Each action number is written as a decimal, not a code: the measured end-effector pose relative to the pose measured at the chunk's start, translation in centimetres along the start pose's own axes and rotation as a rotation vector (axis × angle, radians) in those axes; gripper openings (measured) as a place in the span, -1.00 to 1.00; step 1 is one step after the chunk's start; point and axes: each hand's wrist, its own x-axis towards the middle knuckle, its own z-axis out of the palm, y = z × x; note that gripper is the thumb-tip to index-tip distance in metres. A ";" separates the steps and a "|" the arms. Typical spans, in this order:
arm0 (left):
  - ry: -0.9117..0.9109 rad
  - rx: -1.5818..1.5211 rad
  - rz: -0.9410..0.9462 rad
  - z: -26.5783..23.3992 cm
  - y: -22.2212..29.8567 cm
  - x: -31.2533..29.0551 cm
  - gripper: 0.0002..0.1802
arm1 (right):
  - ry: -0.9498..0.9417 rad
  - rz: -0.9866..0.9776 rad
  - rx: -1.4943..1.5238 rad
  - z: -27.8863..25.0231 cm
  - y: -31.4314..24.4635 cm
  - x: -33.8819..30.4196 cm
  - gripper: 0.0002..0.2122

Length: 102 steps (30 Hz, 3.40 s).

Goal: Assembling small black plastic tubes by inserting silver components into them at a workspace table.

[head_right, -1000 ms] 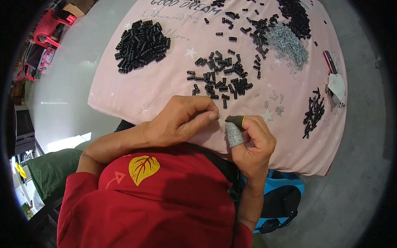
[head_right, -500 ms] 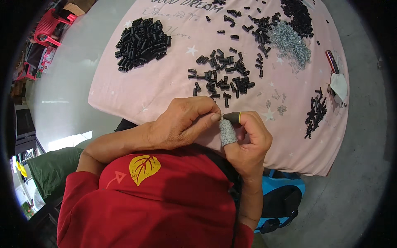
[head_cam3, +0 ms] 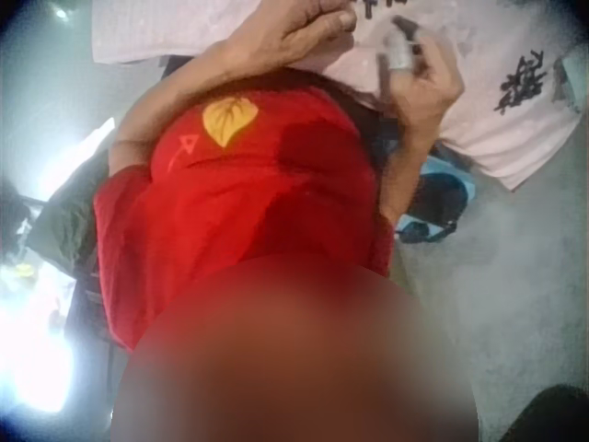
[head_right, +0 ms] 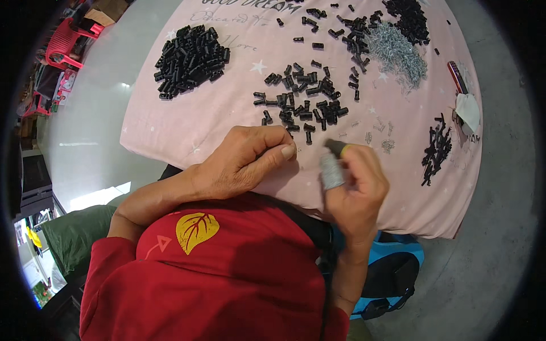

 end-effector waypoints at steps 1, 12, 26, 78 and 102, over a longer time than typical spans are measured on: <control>-0.002 -0.001 0.000 0.0 0.0 0.0 -0.72 | -0.057 0.012 0.067 0.3 -0.6 -0.1 -0.79; 0.003 0.139 0.033 -0.9 0.7 -0.4 -0.79 | -0.154 -0.050 0.054 1.6 -1.6 0.7 -0.86; 0.158 0.544 0.164 -2.9 -0.5 0.5 -0.70 | 0.055 -0.304 -0.251 3.2 0.1 1.9 -0.82; -0.087 -0.466 -0.178 -2.8 -0.9 2.2 -0.71 | 0.096 -0.023 0.135 2.7 1.4 0.5 -0.85; -0.088 -0.500 -0.086 -3.1 -0.7 1.0 -0.82 | -0.053 -0.439 -0.151 0.9 -2.9 3.2 -0.74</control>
